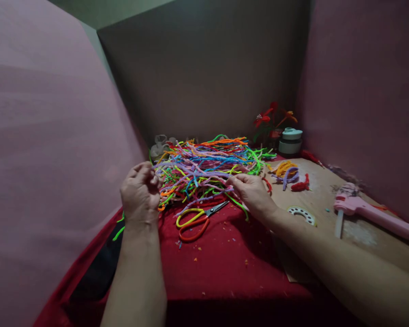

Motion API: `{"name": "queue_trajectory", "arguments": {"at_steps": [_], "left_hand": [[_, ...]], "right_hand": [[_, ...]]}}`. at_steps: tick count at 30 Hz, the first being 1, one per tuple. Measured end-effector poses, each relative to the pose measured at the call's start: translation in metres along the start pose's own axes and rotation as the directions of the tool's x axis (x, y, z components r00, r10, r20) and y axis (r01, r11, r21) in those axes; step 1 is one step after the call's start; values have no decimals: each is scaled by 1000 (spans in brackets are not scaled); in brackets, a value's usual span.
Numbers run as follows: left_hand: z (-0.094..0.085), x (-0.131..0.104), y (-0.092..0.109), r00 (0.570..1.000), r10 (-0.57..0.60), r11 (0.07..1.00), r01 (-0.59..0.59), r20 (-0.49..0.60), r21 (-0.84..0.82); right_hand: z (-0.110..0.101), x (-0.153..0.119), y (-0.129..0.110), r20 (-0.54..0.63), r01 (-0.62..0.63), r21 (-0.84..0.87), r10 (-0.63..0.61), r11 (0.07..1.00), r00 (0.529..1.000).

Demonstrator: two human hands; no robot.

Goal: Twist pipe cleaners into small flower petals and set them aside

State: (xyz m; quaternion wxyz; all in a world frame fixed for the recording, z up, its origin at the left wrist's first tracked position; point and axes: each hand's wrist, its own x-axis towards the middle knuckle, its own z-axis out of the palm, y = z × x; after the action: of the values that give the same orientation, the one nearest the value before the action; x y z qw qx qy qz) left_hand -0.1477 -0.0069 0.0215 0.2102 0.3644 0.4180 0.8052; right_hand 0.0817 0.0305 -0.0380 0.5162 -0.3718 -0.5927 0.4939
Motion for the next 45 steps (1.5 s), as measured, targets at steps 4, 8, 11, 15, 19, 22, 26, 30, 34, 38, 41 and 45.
{"name": "queue_trajectory", "arguments": {"at_steps": [4,8,11,15,19,22,26,30,34,38,41,45], "left_hand": [[9,-10,2,939,-194,938,262,283,-226],[31,-40,-13,638,-396,916,322,660,239],[42,-54,-25,615,-408,912,246,675,327],[43,-56,-30,669,-414,910,308,617,276],[41,-53,-28,670,-413,906,371,616,204],[42,-53,-25,674,-416,905,374,610,204],[42,-54,-23,654,-456,883,417,603,215],[42,-55,-24,625,-474,867,454,621,205],[43,-54,-27,623,-502,852,475,600,220],[43,-49,-24,728,-484,871,452,486,192],[37,-43,-14,822,-424,898,327,381,293],[25,-41,-1,695,-459,677,-130,553,725]], "right_hand": [[7,-5,-5,161,-183,316,138,931,977],[11,-11,-6,240,-231,338,153,912,959],[12,-15,-6,315,-276,319,174,907,933],[11,-17,-7,421,-358,435,165,826,892],[10,-16,-5,456,-355,467,124,810,881],[10,-16,-2,442,-305,450,87,840,893],[11,-16,0,427,-282,432,81,857,901],[13,-17,0,384,-240,453,55,858,922],[12,-16,1,367,-205,449,29,870,930],[11,-15,1,342,-226,398,85,889,936],[9,-13,-1,339,-253,422,107,871,935],[5,-9,-2,289,-226,462,95,858,953]]}}
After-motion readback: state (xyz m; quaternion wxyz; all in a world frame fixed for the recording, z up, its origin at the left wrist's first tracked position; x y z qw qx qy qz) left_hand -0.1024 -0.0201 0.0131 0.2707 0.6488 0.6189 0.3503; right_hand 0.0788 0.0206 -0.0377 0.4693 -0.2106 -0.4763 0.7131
